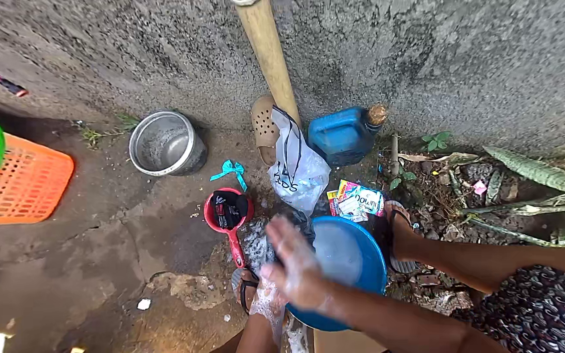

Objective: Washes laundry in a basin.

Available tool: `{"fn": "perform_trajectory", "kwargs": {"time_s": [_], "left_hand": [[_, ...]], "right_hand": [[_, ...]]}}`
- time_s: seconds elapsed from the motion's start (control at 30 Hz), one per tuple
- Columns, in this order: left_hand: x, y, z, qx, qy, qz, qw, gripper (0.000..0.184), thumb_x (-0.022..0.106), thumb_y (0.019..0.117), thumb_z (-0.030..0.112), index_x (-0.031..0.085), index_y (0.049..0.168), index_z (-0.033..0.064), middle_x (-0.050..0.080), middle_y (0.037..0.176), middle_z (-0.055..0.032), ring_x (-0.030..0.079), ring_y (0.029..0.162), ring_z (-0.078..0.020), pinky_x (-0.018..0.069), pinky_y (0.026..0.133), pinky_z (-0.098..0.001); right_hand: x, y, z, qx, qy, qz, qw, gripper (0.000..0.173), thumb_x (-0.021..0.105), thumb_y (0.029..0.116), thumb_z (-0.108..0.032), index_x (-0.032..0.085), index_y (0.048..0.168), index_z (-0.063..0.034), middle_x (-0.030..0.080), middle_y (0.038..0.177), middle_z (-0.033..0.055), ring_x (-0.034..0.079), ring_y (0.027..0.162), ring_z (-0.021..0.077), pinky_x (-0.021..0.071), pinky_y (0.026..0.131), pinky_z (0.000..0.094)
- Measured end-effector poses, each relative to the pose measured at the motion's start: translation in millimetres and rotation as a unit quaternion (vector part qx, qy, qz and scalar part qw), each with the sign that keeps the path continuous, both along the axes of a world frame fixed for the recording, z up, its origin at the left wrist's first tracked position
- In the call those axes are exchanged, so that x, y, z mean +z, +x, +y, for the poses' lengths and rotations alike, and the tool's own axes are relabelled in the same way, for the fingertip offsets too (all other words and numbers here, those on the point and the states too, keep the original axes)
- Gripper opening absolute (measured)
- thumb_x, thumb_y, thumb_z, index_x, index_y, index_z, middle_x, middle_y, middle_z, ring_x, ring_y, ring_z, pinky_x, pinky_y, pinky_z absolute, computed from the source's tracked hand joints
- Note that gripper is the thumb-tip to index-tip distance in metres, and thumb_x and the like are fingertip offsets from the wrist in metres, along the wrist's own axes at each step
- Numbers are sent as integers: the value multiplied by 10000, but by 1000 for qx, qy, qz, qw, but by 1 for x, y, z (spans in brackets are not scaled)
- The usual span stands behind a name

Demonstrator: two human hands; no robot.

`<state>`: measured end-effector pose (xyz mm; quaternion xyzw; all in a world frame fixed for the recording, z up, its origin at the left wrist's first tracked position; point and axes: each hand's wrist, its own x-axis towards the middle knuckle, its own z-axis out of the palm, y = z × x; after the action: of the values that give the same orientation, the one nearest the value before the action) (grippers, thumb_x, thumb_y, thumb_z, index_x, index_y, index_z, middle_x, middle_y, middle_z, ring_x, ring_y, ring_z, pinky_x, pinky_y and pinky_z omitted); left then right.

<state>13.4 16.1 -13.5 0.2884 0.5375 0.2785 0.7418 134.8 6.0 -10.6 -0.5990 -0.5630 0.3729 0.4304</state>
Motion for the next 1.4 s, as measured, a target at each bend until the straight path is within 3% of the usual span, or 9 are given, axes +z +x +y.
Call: {"fn": "perform_trajectory", "kwargs": {"time_s": [0.1,0.23,0.37,0.57,0.7,0.87,1.13,1.27,1.4], "left_hand": [[10,-6,-10,23,25,27,999,391,296,1107,91,368,1475,-23,537,1359,-136,534,1198,-109,449,1029,-257],[-4,-17,-29,-73,201,109,971,512,687,907,9,503,1378,-75,637,1268,-148,611,1175,-118,522,1008,-274],[6,-31,-24,16,158,90,983,401,488,1019,13,412,1404,-68,586,1240,-129,580,1115,-77,505,956,-232],[16,1,-17,141,33,-110,983,198,381,1073,37,562,1149,24,644,956,-63,638,880,-137,562,805,-304],[19,1,-21,79,25,-187,979,189,412,1048,7,580,1129,-17,693,1049,-81,666,1012,-143,539,963,-323],[22,-19,-12,15,-14,-140,990,298,482,1013,-39,596,1283,-94,696,1210,-186,701,1077,-239,566,957,-367],[-14,0,-9,-140,197,218,945,401,605,910,54,533,1300,-4,642,1171,-179,644,1046,-236,547,897,-439],[-2,4,-4,1,89,9,996,251,515,974,-76,591,1212,-56,696,1060,-145,694,931,-189,605,818,-364],[12,12,-3,103,-92,-134,981,228,446,1038,69,596,1174,-36,685,1031,-169,687,917,-248,588,812,-416]], "right_hand": [[-2,-24,1,34,-49,-9,998,687,470,1037,-478,399,1578,-62,322,1661,158,215,1573,309,102,1263,627],[-23,-6,29,-79,-131,23,988,680,312,1082,-497,399,1569,-30,289,1672,170,205,1574,302,146,1291,523],[2,-46,-33,-1,-40,26,999,649,382,1078,-365,339,1563,65,288,1653,239,213,1570,329,160,1294,481],[-3,-30,-47,-57,47,-115,991,276,509,1003,-59,718,1155,38,709,1185,200,673,1159,307,529,1039,431],[12,-1,-24,-166,-153,233,946,231,482,1050,-53,639,1186,48,681,1039,112,659,947,128,554,870,295],[17,23,-5,-288,-204,514,782,190,419,992,-59,596,946,-10,662,808,126,663,727,225,572,643,406],[26,19,-32,-23,-218,398,891,184,550,907,-24,594,1085,-27,658,952,53,649,860,136,564,775,327],[9,36,-34,-55,-186,273,942,341,692,766,92,619,1092,24,686,972,82,667,886,128,573,800,304],[-9,40,-15,-169,-226,383,879,260,634,831,87,600,1067,-18,655,917,104,656,812,189,579,734,373]]}}
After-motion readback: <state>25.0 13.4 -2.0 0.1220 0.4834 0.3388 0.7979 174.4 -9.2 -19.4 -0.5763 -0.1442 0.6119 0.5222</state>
